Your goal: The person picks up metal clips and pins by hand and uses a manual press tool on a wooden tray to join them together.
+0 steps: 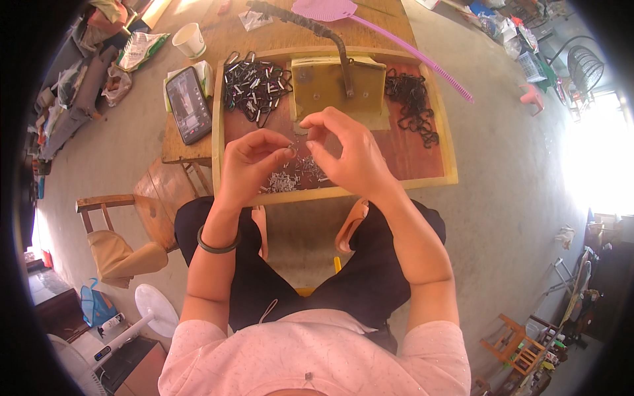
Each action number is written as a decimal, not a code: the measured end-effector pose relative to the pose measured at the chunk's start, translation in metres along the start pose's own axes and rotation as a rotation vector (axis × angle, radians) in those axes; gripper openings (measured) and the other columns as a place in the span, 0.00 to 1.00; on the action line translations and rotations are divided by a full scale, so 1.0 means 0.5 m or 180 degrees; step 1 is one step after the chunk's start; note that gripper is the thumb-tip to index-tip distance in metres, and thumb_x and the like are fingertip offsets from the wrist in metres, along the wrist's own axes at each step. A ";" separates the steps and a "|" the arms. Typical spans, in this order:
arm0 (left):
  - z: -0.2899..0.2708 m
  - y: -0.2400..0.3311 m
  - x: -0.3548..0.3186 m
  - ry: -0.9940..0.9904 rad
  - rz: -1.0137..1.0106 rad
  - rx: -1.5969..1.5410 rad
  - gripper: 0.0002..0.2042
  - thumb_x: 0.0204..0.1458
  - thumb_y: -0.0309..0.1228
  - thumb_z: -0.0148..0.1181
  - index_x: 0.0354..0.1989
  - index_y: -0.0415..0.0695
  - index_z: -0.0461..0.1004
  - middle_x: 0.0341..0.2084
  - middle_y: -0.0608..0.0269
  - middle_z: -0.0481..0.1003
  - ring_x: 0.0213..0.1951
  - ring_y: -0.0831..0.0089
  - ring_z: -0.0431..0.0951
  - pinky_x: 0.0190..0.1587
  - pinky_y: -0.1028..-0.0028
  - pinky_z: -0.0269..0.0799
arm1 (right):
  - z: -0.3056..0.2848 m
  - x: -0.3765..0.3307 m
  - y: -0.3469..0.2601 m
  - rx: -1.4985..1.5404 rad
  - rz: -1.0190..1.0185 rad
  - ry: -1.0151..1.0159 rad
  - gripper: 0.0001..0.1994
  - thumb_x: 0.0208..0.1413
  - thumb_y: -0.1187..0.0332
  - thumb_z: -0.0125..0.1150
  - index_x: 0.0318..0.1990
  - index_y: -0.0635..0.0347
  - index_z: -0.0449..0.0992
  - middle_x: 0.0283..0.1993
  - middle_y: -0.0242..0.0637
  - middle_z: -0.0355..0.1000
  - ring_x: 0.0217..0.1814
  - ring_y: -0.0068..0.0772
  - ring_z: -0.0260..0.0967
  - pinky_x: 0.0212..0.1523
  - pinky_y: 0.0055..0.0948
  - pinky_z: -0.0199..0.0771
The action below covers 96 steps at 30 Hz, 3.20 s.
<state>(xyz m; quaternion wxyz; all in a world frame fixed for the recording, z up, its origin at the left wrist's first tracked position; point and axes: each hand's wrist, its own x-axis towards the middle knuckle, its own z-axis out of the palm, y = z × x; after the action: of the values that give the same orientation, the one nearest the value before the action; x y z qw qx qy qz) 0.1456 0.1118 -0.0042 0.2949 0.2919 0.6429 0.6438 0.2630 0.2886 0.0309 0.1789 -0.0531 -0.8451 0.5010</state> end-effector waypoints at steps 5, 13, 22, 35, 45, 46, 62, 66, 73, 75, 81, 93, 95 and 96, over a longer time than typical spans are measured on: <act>0.004 0.005 0.005 -0.0012 -0.0152 -0.0274 0.05 0.57 0.19 0.66 0.41 0.34 0.81 0.35 0.62 0.84 0.38 0.79 0.83 0.45 0.77 0.79 | 0.024 -0.003 -0.005 -0.0744 -0.0787 0.0273 0.11 0.51 0.77 0.66 0.44 0.56 0.79 0.41 0.36 0.75 0.40 0.42 0.75 0.42 0.36 0.74; 0.006 0.005 0.010 -0.0145 0.0236 -0.0102 0.09 0.57 0.19 0.66 0.45 0.34 0.79 0.38 0.60 0.84 0.41 0.77 0.83 0.45 0.76 0.79 | 0.024 0.008 0.008 -0.0150 -0.0664 0.0365 0.07 0.53 0.78 0.67 0.39 0.59 0.80 0.37 0.38 0.76 0.35 0.43 0.76 0.37 0.36 0.76; -0.027 -0.002 0.053 0.0676 0.0502 -0.0214 0.15 0.59 0.25 0.68 0.53 0.36 0.76 0.42 0.60 0.81 0.43 0.76 0.81 0.48 0.77 0.77 | -0.062 0.208 0.001 -0.1865 0.0127 0.0142 0.09 0.58 0.66 0.60 0.40 0.55 0.84 0.24 0.38 0.79 0.31 0.40 0.79 0.39 0.41 0.77; -0.062 0.005 0.058 0.0955 0.0562 -0.0462 0.11 0.61 0.28 0.67 0.47 0.35 0.79 0.38 0.66 0.81 0.39 0.80 0.80 0.45 0.79 0.75 | -0.054 0.281 -0.027 -0.2352 0.0531 -0.0827 0.10 0.59 0.69 0.58 0.43 0.60 0.83 0.25 0.32 0.81 0.19 0.23 0.75 0.25 0.27 0.73; -0.096 0.030 0.057 0.1358 0.0667 -0.0527 0.11 0.62 0.29 0.67 0.46 0.35 0.79 0.37 0.64 0.82 0.39 0.79 0.81 0.45 0.79 0.76 | 0.022 0.193 -0.001 -0.2770 -0.0939 -0.0381 0.12 0.55 0.70 0.62 0.47 0.52 0.82 0.30 0.35 0.80 0.30 0.31 0.79 0.30 0.31 0.77; -0.100 0.023 0.057 0.1373 0.0734 -0.0629 0.10 0.62 0.29 0.67 0.46 0.35 0.79 0.37 0.64 0.81 0.39 0.79 0.81 0.44 0.79 0.76 | 0.052 0.184 0.006 -0.3038 -0.1203 -0.0738 0.11 0.53 0.71 0.62 0.44 0.52 0.82 0.32 0.35 0.79 0.32 0.33 0.79 0.31 0.32 0.78; -0.127 0.029 0.039 0.1659 0.0615 -0.0405 0.10 0.66 0.37 0.61 0.45 0.43 0.81 0.36 0.67 0.81 0.39 0.80 0.79 0.43 0.79 0.67 | 0.023 0.084 0.031 -0.2790 -0.1523 0.0243 0.02 0.50 0.71 0.65 0.31 0.53 0.78 0.35 0.33 0.71 0.35 0.35 0.76 0.31 0.34 0.77; -0.106 0.036 0.037 0.1460 0.0728 -0.0394 0.10 0.65 0.36 0.62 0.43 0.41 0.81 0.36 0.66 0.81 0.37 0.80 0.79 0.43 0.79 0.68 | -0.165 -0.012 0.100 -0.2977 0.0386 0.0885 0.05 0.59 0.66 0.63 0.37 0.53 0.83 0.38 0.34 0.76 0.40 0.44 0.78 0.39 0.42 0.78; 0.029 0.051 -0.016 -0.0174 0.1135 0.1852 0.08 0.56 0.31 0.70 0.38 0.42 0.79 0.27 0.60 0.78 0.30 0.67 0.80 0.32 0.71 0.75 | -0.184 -0.050 0.140 -0.3700 0.0779 0.0232 0.06 0.58 0.65 0.65 0.36 0.55 0.84 0.40 0.37 0.75 0.47 0.43 0.76 0.45 0.46 0.77; 0.078 0.018 -0.037 -0.0052 0.2154 0.2310 0.12 0.48 0.34 0.73 0.36 0.43 0.79 0.29 0.58 0.77 0.33 0.59 0.79 0.36 0.65 0.76 | -0.169 -0.048 0.138 -0.3842 0.0622 0.0202 0.06 0.57 0.65 0.65 0.34 0.56 0.83 0.39 0.37 0.75 0.46 0.42 0.76 0.45 0.46 0.77; 0.134 -0.039 -0.051 -0.0331 0.2194 0.2893 0.15 0.44 0.40 0.73 0.31 0.43 0.77 0.31 0.63 0.73 0.38 0.63 0.75 0.42 0.65 0.73 | -0.155 -0.058 0.131 -0.4301 0.0311 0.0054 0.03 0.50 0.71 0.67 0.32 0.56 0.79 0.34 0.36 0.72 0.44 0.39 0.73 0.47 0.42 0.73; 0.133 -0.042 -0.049 -0.0285 0.2261 0.2744 0.15 0.46 0.40 0.72 0.29 0.43 0.74 0.31 0.61 0.70 0.36 0.62 0.73 0.41 0.64 0.69 | -0.167 -0.045 0.095 0.0143 0.0909 0.1235 0.02 0.58 0.78 0.59 0.38 0.62 0.75 0.35 0.30 0.74 0.38 0.22 0.72 0.42 0.28 0.74; 0.136 -0.042 -0.049 -0.0267 0.2215 0.2712 0.16 0.46 0.41 0.72 0.29 0.43 0.74 0.31 0.61 0.70 0.36 0.61 0.73 0.41 0.63 0.69 | -0.162 -0.042 0.078 0.0485 0.0972 0.1118 0.02 0.60 0.79 0.59 0.38 0.64 0.75 0.38 0.32 0.75 0.40 0.23 0.73 0.48 0.28 0.74; 0.135 -0.041 -0.050 -0.0260 0.2206 0.2721 0.16 0.46 0.41 0.72 0.29 0.43 0.74 0.31 0.61 0.70 0.36 0.61 0.73 0.41 0.63 0.69 | -0.156 -0.040 0.075 0.0890 0.0920 0.0995 0.02 0.60 0.79 0.60 0.39 0.64 0.75 0.39 0.32 0.75 0.41 0.24 0.73 0.49 0.28 0.74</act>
<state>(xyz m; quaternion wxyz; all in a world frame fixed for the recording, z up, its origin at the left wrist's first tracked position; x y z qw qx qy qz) 0.2129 0.1372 -0.0246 -0.0544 0.6050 0.7014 0.3730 0.3061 0.3662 0.0275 0.2394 -0.2249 -0.7133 0.6191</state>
